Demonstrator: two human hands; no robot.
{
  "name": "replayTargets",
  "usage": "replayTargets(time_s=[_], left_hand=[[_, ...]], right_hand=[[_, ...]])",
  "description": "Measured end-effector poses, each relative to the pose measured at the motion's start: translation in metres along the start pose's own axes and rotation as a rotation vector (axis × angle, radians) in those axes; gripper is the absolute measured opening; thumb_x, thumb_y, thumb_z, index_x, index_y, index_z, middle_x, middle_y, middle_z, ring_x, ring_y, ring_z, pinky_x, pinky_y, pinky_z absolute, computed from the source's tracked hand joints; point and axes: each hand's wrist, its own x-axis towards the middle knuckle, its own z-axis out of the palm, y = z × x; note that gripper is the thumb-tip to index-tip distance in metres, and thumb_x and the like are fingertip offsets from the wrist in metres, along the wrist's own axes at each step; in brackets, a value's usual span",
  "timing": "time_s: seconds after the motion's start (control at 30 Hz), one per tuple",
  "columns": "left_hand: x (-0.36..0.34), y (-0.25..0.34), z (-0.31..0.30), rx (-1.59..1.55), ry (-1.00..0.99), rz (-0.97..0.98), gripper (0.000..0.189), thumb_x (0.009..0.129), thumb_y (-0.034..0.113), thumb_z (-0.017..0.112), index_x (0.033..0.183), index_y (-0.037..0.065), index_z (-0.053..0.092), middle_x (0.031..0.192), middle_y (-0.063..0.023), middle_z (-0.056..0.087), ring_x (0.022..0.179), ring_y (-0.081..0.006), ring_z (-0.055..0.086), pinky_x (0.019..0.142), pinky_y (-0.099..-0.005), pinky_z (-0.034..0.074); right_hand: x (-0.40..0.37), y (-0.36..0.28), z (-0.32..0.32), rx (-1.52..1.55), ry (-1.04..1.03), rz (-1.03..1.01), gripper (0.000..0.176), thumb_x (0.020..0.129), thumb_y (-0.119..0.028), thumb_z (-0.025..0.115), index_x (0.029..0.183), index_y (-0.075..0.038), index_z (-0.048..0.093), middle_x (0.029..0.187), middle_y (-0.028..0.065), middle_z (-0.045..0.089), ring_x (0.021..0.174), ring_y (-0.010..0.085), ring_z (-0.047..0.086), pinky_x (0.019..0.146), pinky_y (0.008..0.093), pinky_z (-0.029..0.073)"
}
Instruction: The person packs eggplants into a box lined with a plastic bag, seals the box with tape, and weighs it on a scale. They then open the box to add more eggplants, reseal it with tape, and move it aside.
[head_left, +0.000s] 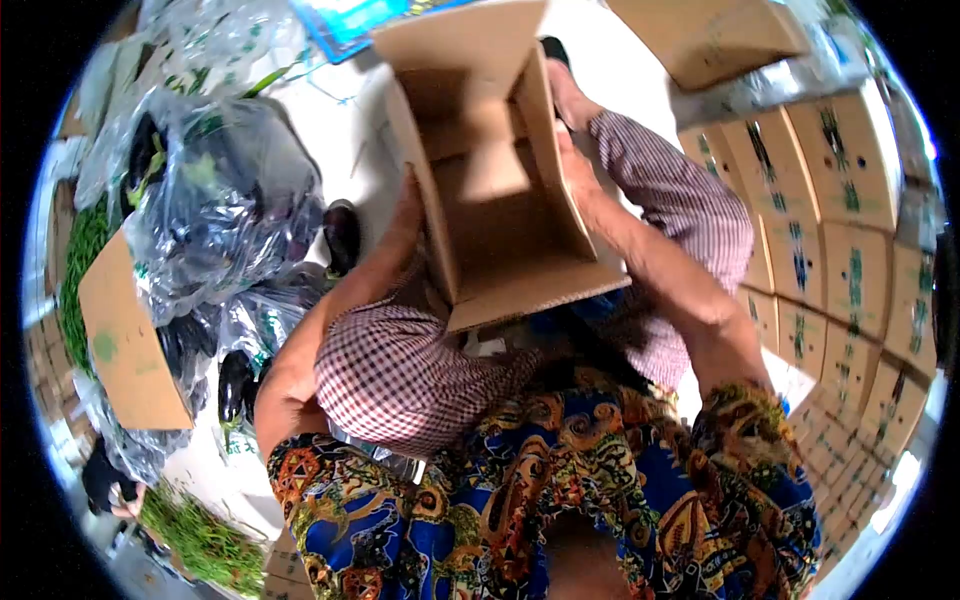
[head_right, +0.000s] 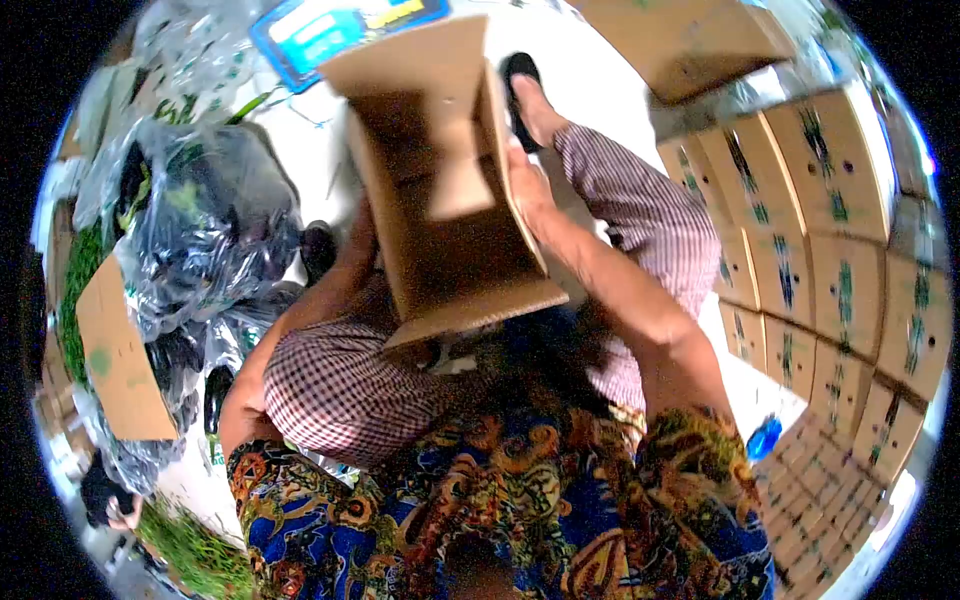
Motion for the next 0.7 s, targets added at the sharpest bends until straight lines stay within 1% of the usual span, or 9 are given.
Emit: replayTargets(time_s=[0.03,0.1,0.17,0.27,0.4,0.47,0.57,0.6,0.7], left_hand=[[0.0,0.0,0.003,0.006,0.002,0.004,0.044,0.099,0.035,0.045,0.131,0.005,0.047,0.123,-0.0112,0.058,0.111,-0.0227,0.054,0.098,-0.0364,0.043],[-0.009,-0.006,0.001,0.017,0.02,0.002,0.044,0.099,0.035,0.045,0.132,0.005,0.047,0.123,-0.0112,0.057,0.111,-0.0227,0.054,0.098,-0.0363,0.042],[-0.028,-0.009,-0.002,0.016,0.023,-0.015,0.044,0.099,0.034,0.044,0.132,0.005,0.047,0.124,-0.0112,0.057,0.112,-0.0227,0.054,0.099,-0.0363,0.042],[-0.058,-0.012,-0.003,0.019,0.036,-0.051,0.044,0.099,0.034,0.044,0.132,0.004,0.047,0.124,-0.0111,0.057,0.112,-0.0226,0.053,0.099,-0.0362,0.041],[-0.055,-0.001,0.011,0.036,0.018,-0.046,0.044,0.099,0.033,0.044,0.132,0.004,0.047,0.125,-0.0111,0.056,0.113,-0.0226,0.053,0.1,-0.0362,0.041],[-0.057,0.002,0.002,0.033,0.005,-0.059,0.044,0.099,0.033,0.044,0.132,0.004,0.047,0.125,-0.0111,0.056,0.114,-0.0226,0.053,0.1,-0.0362,0.04],[-0.069,0.007,-0.027,0.009,-0.024,-0.122,0.043,0.099,0.032,0.043,0.132,0.004,0.047,0.126,-0.011,0.056,0.115,-0.0226,0.052,0.101,-0.0361,0.04],[-0.074,0.009,-0.039,-0.005,-0.032,-0.142,0.043,0.099,0.032,0.043,0.133,0.004,0.047,0.126,-0.011,0.055,0.115,-0.0225,0.052,0.101,-0.0361,0.04],[-0.086,0.016,-0.068,-0.019,-0.055,-0.213,0.043,0.099,0.031,0.043,0.133,0.004,0.047,0.127,-0.011,0.055,0.116,-0.0225,0.052,0.102,-0.036,0.039]], right_hand=[[0.04,0.033,-0.009,-0.623,0.168,-0.137,0.044,0.097,-0.037,0.037,0.135,-0.014,0.045,0.134,0.0124,0.049,0.127,0.0296,0.044,0.105,0.0387,0.037],[0.045,0.042,-0.037,-1.14,0.145,-0.496,0.044,0.093,-0.033,0.039,0.129,-0.012,0.05,0.131,0.0132,0.054,0.118,0.0316,0.053,0.1,0.0446,0.041],[-0.035,-0.043,-0.057,-1.005,-0.009,-0.102,0.036,0.093,-0.025,0.041,0.119,-0.008,0.059,0.12,0.0158,0.061,0.113,0.0302,0.058,0.092,0.0466,0.046],[-0.087,-0.049,-0.093,-1.203,0.131,-0.569,0.031,0.085,-0.026,0.059,0.11,-0.01,0.066,0.09,0.0192,0.066,0.085,0.0319,0.067,0.078,0.0459,0.052],[-0.128,-0.021,-0.186,-0.639,0.444,-0.946,0.034,0.084,-0.027,0.059,0.108,-0.004,0.062,0.091,0.0206,0.067,0.087,0.0383,0.065,0.076,0.0459,0.052],[-0.157,0.007,-0.222,-0.469,0.504,-0.605,0.032,0.09,-0.027,0.055,0.102,0.002,0.062,0.083,0.0194,0.068,0.077,0.0296,0.068,0.071,0.0401,0.053],[-0.123,0.168,-0.273,-0.758,0.542,-0.345,0.037,0.086,-0.033,0.059,0.109,-0.003,0.062,0.098,0.0217,0.066,0.091,0.0384,0.064,0.079,0.045,0.051],[-0.129,0.213,-0.268,-0.723,0.419,-0.052,0.04,0.085,-0.037,0.061,0.109,-0.005,0.062,0.101,0.0208,0.066,0.095,0.0384,0.063,0.081,0.0442,0.051],[-0.149,0.36,-0.23,-0.669,0.166,0.23,0.051,0.08,-0.052,0.065,0.108,-0.009,0.065,0.102,0.0154,0.068,0.098,0.032,0.064,0.085,0.0408,0.051]])
